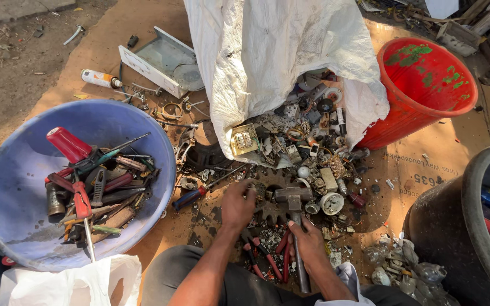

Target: The person sits on the ground and uses a hammer to repeatedly strike a metal gear and other small electronic components on a cardboard surface. The person breaks apart the items and occasionally picks up pieces to reposition them for further striking.

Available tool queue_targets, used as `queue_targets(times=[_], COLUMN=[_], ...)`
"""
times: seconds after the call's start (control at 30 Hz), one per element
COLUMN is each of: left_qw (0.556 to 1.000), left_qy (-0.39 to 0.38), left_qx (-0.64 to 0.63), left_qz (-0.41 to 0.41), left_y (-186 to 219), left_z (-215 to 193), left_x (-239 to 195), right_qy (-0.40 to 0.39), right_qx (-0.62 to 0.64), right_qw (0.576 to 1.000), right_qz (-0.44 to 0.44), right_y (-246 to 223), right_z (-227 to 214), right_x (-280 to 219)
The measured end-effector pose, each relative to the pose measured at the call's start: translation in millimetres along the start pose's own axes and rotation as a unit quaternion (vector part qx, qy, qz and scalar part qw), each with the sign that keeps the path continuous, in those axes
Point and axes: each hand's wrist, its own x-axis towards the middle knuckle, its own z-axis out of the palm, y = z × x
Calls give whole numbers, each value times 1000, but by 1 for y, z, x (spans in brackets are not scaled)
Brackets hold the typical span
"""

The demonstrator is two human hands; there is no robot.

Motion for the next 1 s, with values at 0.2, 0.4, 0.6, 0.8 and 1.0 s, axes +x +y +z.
queue_targets(times=[0.2,0.4,0.6,0.8,1.0], left_qw=[807,735,798,822,890], left_qy=[-100,-203,-343,-355,-202], left_qx=[-518,-582,-452,-403,-358], left_qz=[-265,-282,-203,-190,-199], left_y=[-14,-2,8,8,0], left_z=[-5,-6,13,23,22], left_x=[17,2,-20,-25,-8], right_qy=[-22,61,21,-24,-57], right_qx=[-4,-472,-171,25,636], right_qw=[1000,874,970,988,721], right_qz=[19,-100,-174,-149,-269], right_y=[16,9,-10,-6,-64], right_z=[-1,5,2,-7,-140], right_x=[20,11,-21,-3,-3])
